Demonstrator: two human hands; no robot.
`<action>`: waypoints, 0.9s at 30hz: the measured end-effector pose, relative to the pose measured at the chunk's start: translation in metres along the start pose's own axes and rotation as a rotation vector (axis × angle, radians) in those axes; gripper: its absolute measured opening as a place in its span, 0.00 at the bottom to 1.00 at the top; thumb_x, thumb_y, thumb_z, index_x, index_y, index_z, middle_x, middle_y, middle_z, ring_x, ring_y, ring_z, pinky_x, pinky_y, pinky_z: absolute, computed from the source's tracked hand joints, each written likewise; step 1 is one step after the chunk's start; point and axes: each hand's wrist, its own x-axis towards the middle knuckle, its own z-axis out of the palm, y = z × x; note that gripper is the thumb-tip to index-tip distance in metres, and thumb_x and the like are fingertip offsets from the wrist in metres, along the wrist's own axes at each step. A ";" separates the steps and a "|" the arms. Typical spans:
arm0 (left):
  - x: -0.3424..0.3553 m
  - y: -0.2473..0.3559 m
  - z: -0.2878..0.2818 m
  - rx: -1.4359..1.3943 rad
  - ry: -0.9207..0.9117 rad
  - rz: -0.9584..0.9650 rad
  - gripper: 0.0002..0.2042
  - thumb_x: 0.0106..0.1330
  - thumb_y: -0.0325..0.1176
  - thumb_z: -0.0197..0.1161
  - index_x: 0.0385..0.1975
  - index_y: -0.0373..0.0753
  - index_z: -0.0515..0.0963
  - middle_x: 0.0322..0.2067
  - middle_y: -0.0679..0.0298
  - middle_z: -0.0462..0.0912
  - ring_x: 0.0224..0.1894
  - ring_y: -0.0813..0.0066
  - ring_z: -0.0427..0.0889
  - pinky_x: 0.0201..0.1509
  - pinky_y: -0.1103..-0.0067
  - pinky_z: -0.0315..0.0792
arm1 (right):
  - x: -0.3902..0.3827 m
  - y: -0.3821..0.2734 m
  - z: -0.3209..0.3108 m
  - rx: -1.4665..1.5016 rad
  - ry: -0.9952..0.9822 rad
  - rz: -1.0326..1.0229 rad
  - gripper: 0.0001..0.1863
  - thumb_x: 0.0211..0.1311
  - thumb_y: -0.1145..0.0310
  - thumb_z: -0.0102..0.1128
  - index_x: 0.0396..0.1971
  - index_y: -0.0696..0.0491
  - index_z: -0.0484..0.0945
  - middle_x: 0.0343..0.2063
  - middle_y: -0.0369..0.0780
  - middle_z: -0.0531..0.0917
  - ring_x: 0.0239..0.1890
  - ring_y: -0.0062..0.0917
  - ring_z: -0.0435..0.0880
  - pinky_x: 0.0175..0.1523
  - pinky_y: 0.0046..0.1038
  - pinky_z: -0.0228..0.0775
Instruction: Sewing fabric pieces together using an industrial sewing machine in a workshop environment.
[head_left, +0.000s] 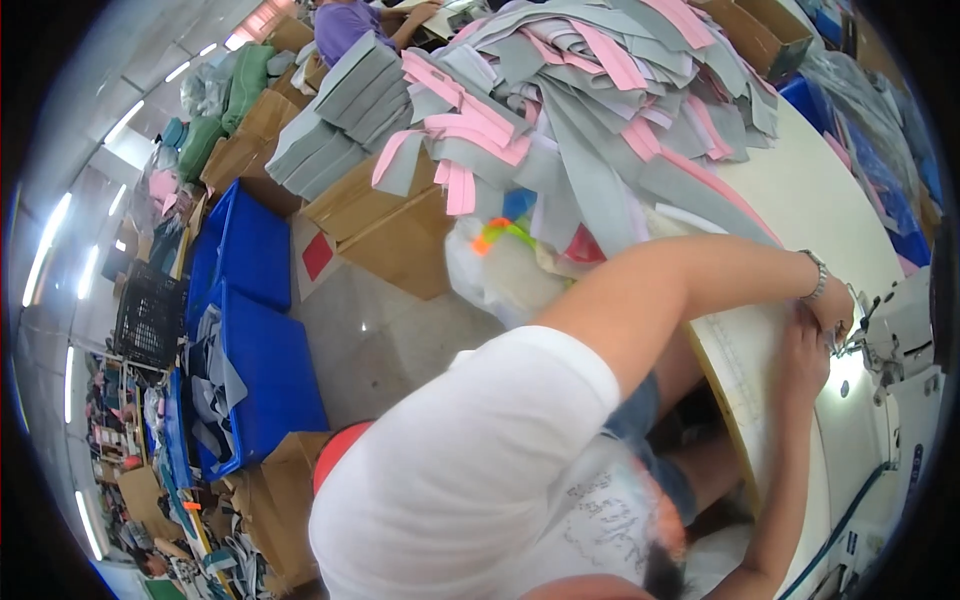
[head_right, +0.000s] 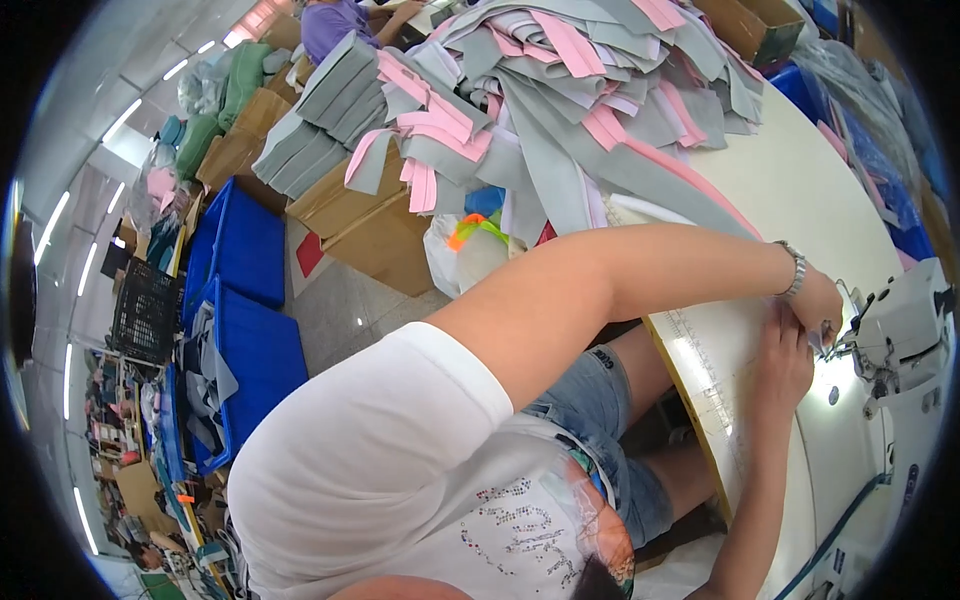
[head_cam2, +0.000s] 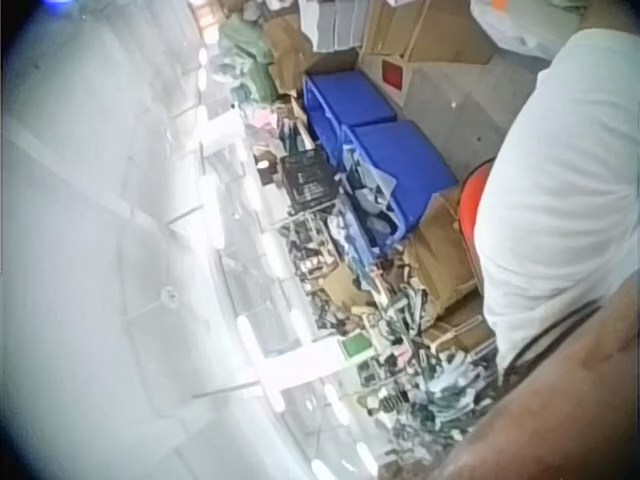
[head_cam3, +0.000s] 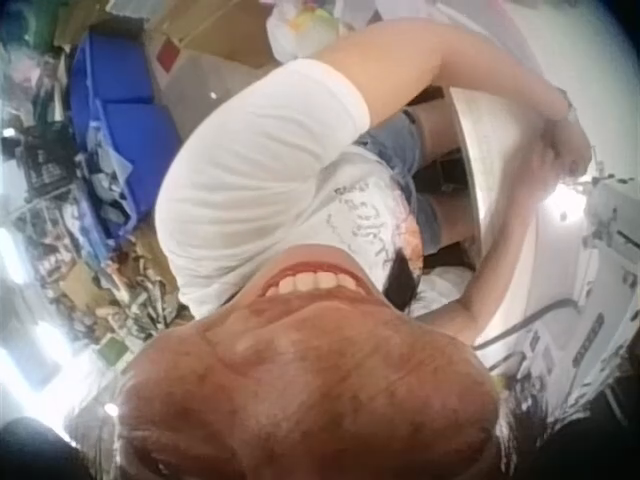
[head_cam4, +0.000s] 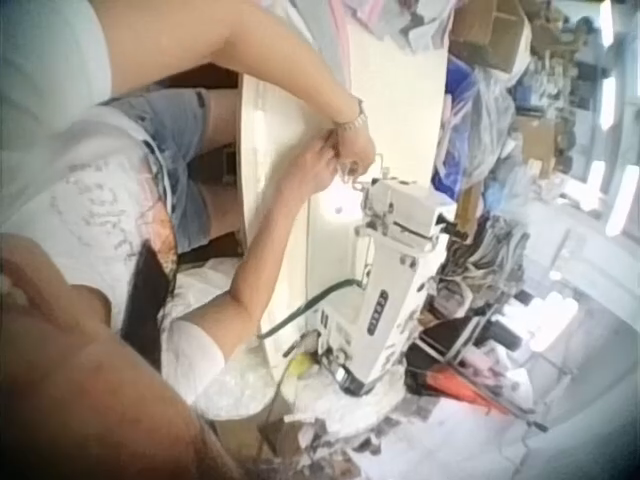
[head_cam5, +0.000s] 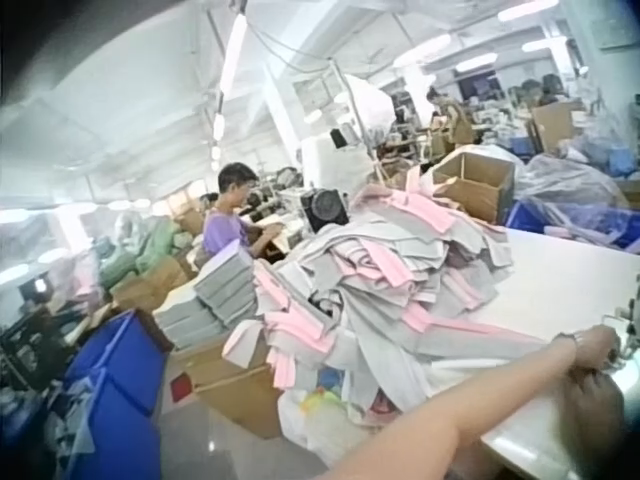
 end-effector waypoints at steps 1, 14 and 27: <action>0.004 0.002 0.000 -0.014 -0.012 0.005 0.15 0.54 0.37 0.64 0.42 0.47 0.83 0.39 0.61 0.86 0.42 0.65 0.83 0.47 0.70 0.74 | 0.000 -0.005 0.005 0.051 -0.052 0.063 0.25 0.52 0.79 0.53 0.54 0.54 0.74 0.48 0.44 0.80 0.48 0.36 0.80 0.49 0.34 0.74; -0.036 0.031 -0.081 -0.065 -0.355 -0.058 0.20 0.50 0.35 0.65 0.46 0.39 0.82 0.47 0.57 0.83 0.47 0.68 0.79 0.55 0.77 0.71 | 0.078 -0.047 0.012 -0.002 -0.295 0.259 0.08 0.47 0.69 0.58 0.23 0.56 0.85 0.22 0.42 0.84 0.25 0.29 0.83 0.22 0.30 0.70; -0.022 0.050 -0.093 -0.050 -0.521 -0.264 0.17 0.58 0.33 0.59 0.49 0.43 0.80 0.53 0.62 0.78 0.45 0.71 0.78 0.41 0.75 0.78 | 0.073 -0.035 0.017 0.238 -0.305 0.150 0.07 0.48 0.71 0.59 0.23 0.54 0.86 0.22 0.42 0.84 0.29 0.30 0.86 0.29 0.31 0.77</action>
